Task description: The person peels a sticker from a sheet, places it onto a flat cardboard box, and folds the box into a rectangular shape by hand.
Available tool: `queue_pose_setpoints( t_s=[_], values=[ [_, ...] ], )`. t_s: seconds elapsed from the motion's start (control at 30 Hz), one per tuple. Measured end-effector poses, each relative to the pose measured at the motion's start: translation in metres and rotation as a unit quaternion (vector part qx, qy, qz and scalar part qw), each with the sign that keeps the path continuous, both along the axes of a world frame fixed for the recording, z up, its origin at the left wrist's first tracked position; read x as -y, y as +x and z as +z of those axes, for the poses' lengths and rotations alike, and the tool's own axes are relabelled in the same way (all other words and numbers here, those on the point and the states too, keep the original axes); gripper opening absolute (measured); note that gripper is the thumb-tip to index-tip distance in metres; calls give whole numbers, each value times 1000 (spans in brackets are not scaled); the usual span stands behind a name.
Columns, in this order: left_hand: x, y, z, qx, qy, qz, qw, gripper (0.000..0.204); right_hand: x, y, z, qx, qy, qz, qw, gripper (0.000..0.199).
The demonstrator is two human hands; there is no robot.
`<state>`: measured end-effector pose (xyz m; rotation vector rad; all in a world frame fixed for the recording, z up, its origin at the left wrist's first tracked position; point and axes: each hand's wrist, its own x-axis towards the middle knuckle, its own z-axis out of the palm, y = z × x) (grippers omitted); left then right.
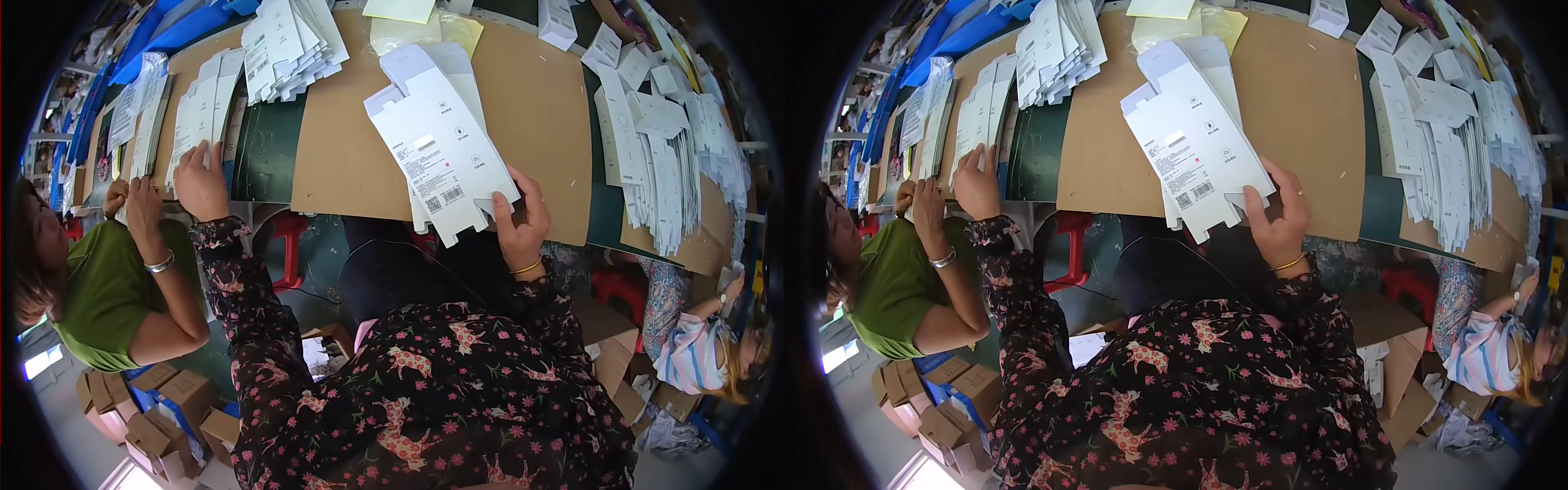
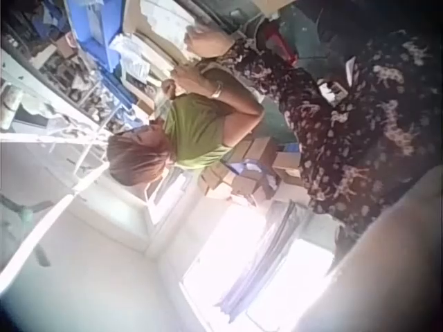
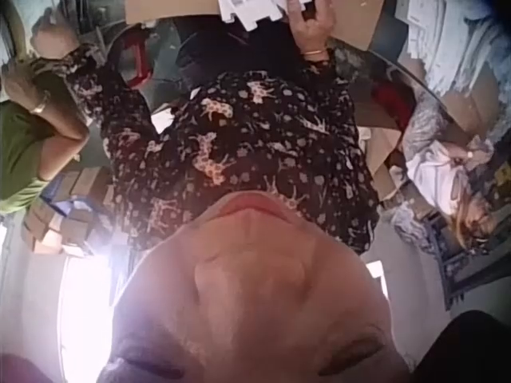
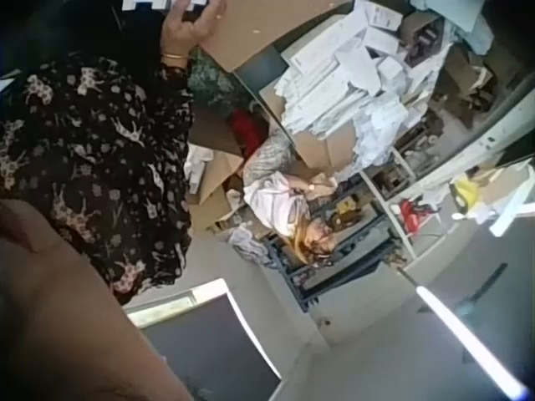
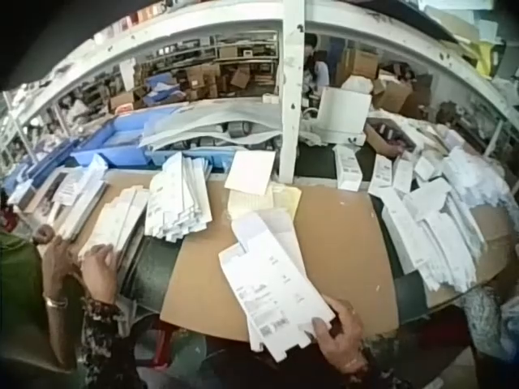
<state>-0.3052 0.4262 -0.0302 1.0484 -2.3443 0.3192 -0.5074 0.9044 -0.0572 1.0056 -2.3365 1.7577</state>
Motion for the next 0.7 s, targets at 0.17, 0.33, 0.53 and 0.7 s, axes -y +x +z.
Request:
queue_pose_setpoints(
  t_s=[0.17, 0.33, 0.53, 0.7],
  values=[
    [-32, -3, 16, -4, -50, -9, 999, 36, 9, -1, -3, 10, -17, 2, 1000, 39],
    [-165, -51, 25, -97, 333, -326, 879, 43, 4, -17, 3, -31, 11, -30, 999, 35],
    [-259, -68, -6, -155, 415, -352, 825, 68, -4, -6, 10, 9, 46, -42, 998, 40],
    [-281, -82, -19, -186, 397, -367, 820, 71, -2, -1, 34, 49, 69, 25, 996, 46]
  ],
)
